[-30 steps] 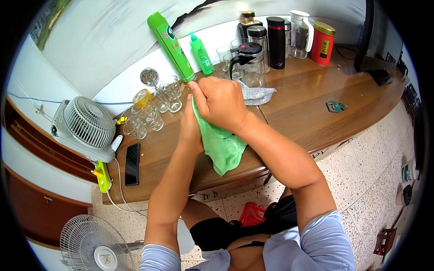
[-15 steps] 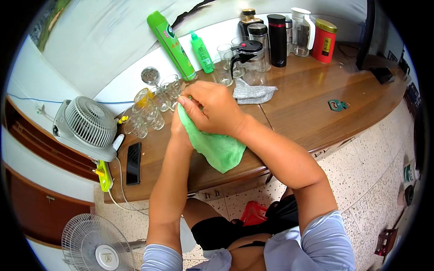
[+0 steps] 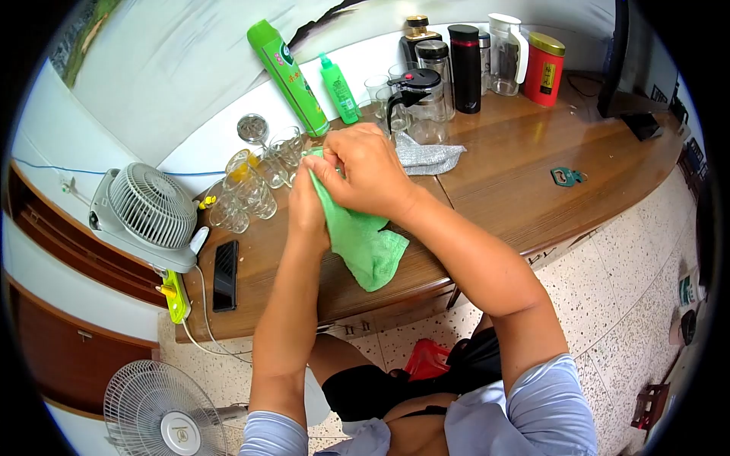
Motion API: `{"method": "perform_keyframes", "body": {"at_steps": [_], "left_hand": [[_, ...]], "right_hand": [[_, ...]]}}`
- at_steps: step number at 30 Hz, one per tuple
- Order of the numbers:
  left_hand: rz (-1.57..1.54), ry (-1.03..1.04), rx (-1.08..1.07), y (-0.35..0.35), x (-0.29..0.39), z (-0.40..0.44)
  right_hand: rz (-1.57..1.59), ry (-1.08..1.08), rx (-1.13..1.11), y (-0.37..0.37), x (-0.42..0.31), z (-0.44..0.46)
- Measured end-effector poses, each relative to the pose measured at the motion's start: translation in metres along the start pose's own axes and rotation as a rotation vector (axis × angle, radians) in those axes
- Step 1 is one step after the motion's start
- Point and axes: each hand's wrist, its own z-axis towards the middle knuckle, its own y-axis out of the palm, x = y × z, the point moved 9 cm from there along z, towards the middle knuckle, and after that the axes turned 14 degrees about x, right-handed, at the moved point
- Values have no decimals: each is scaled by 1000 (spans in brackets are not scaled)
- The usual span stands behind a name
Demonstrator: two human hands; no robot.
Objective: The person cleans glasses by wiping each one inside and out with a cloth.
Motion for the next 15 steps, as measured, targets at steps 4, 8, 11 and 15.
{"method": "perform_keyframes", "body": {"at_steps": [4,8,11,15], "left_hand": [[117,299,14,-11,0,14],[9,300,18,-15,10,15],[-56,125,-65,-10,15,12],[-75,-33,-177,-8,2,15]], "right_hand": [[-96,103,-8,8,6,-10],[-62,19,-22,15,-13,-18],[9,-47,-28,14,-21,-21],[17,-86,13,7,-23,-16]]}}
